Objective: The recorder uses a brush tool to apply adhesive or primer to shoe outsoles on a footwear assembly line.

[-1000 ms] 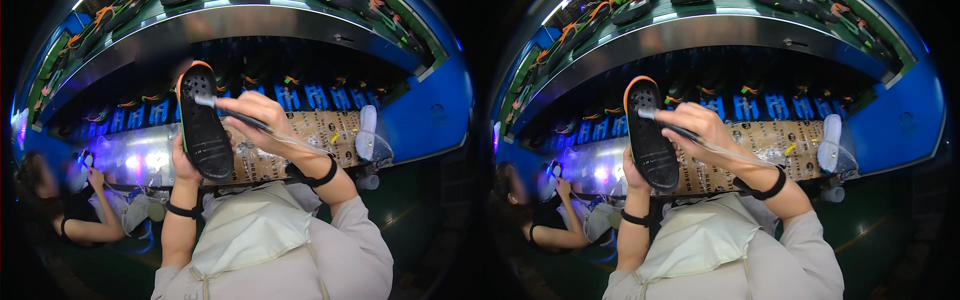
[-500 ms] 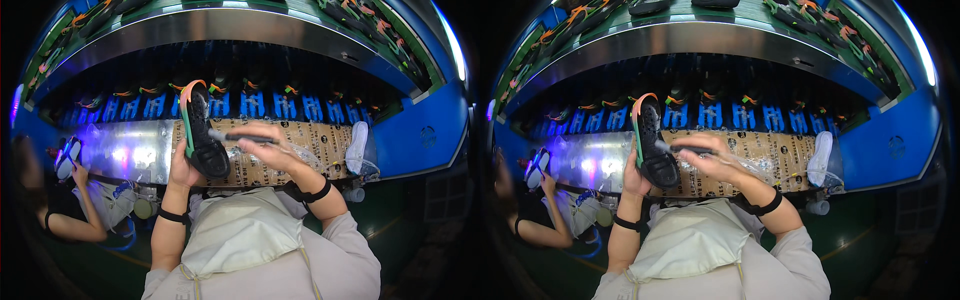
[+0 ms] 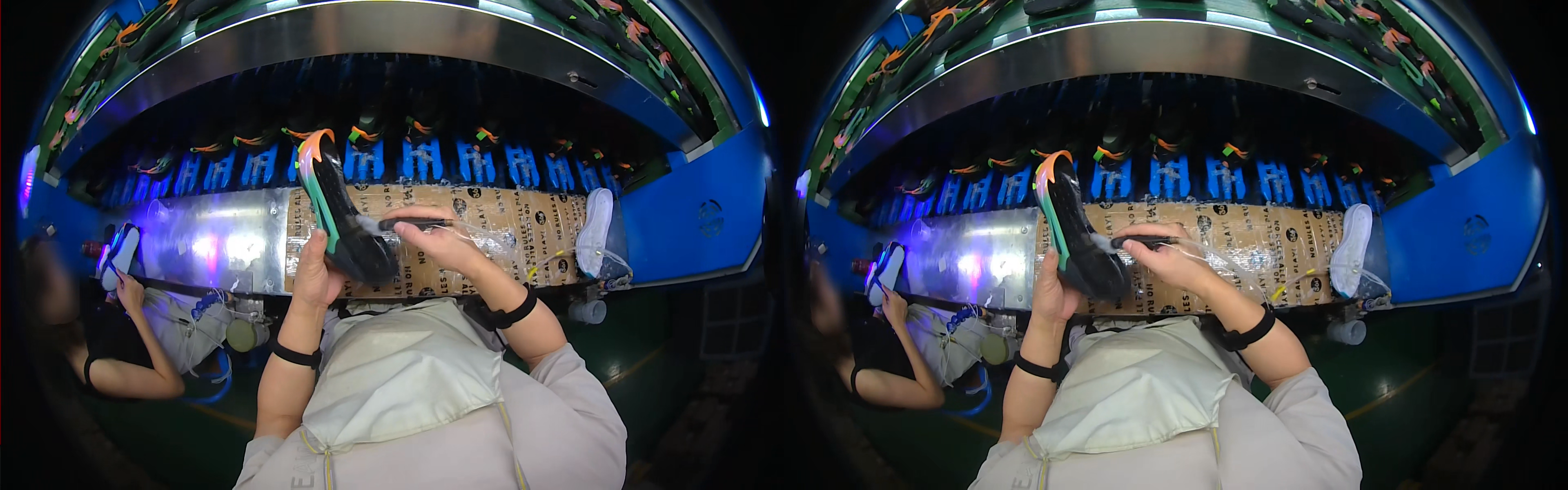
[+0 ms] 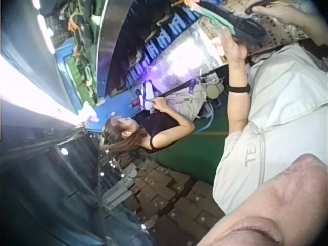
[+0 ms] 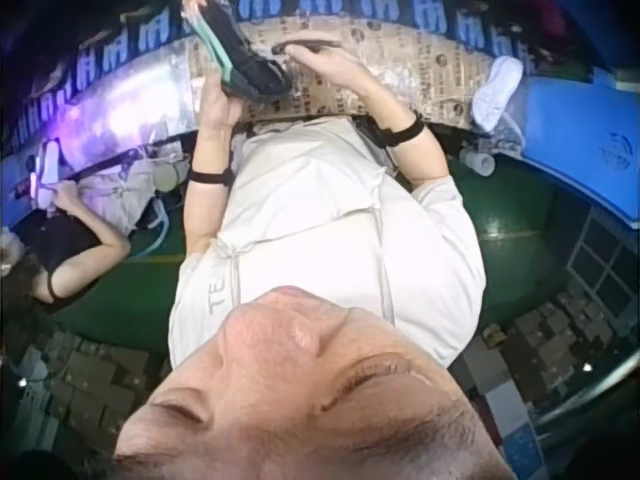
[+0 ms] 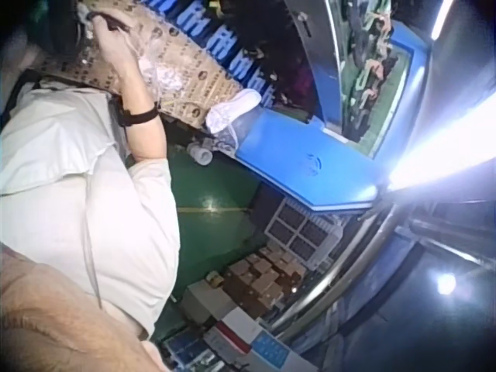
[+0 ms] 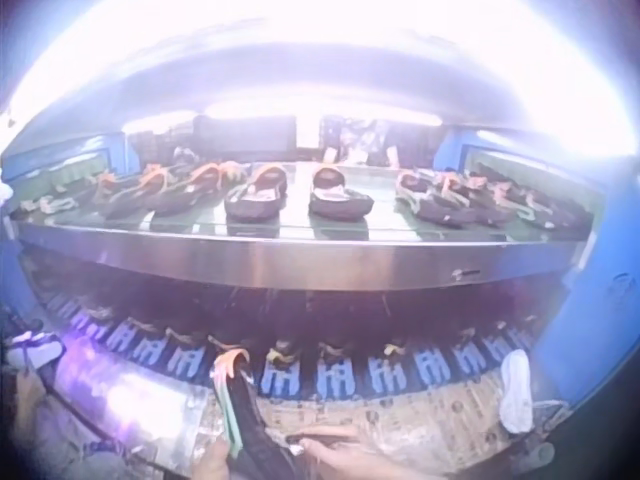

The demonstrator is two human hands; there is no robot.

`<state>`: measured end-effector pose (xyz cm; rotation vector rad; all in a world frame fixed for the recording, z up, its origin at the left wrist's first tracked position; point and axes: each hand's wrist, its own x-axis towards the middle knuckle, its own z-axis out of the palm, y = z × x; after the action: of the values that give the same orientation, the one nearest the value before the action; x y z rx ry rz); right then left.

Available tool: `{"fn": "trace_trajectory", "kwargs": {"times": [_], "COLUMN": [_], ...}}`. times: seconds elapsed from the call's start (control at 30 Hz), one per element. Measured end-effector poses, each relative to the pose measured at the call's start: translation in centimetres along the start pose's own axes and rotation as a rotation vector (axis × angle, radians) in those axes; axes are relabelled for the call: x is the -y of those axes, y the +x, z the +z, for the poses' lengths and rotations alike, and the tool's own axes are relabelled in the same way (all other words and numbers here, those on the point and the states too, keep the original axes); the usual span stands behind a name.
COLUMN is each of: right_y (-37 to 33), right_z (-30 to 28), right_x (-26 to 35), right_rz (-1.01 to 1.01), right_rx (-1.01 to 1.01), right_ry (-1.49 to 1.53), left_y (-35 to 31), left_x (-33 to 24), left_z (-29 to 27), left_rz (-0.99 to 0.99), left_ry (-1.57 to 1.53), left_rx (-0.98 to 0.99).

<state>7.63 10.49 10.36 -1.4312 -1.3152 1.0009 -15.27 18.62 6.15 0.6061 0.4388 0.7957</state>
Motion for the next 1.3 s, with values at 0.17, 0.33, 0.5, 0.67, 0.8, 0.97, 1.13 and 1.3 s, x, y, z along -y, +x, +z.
{"fn": "trace_trajectory", "kwargs": {"times": [0.17,0.33,0.5,0.67,0.8,0.97,1.13,1.3], "right_y": [-0.8,-1.6,-1.9,-1.5,-0.7,-0.8,-1.3,-0.6], "right_z": [0.2,0.2,-0.8,-0.6,-0.6,-0.2,0.5,0.6], "right_x": [-0.8,0.0,0.2,-3.4,-5.0,-13.1,-11.2,-11.2], "right_rz": [-0.048,0.057,0.149,-0.009,-0.163,-0.203,-0.189,-0.201], "right_rx": [-0.181,-0.136,0.063,-0.304,-0.409,-0.496,-0.457,-0.451], "right_ry": [-0.182,-0.317,-0.101,-0.123,-0.245,-0.279,-0.237,-0.251], "left_y": [0.2,0.5,0.1,0.7,-0.8,-2.5,-3.5,-3.7], "left_x": [0.4,0.4,0.4,-0.1,-0.4,-0.4,0.0,0.9], "left_z": [-1.0,-1.5,-3.5,-4.3,-6.3,-6.4,-6.9,-8.4], "left_rz": [0.007,0.088,0.041,0.055,-0.082,-0.058,-0.044,-0.005], "left_ry": [0.056,0.121,0.021,-0.126,-0.460,-0.633,-0.627,-0.587], "left_rx": [-0.052,-0.038,-0.094,-0.125,-0.007,-0.099,-0.052,0.032]}}
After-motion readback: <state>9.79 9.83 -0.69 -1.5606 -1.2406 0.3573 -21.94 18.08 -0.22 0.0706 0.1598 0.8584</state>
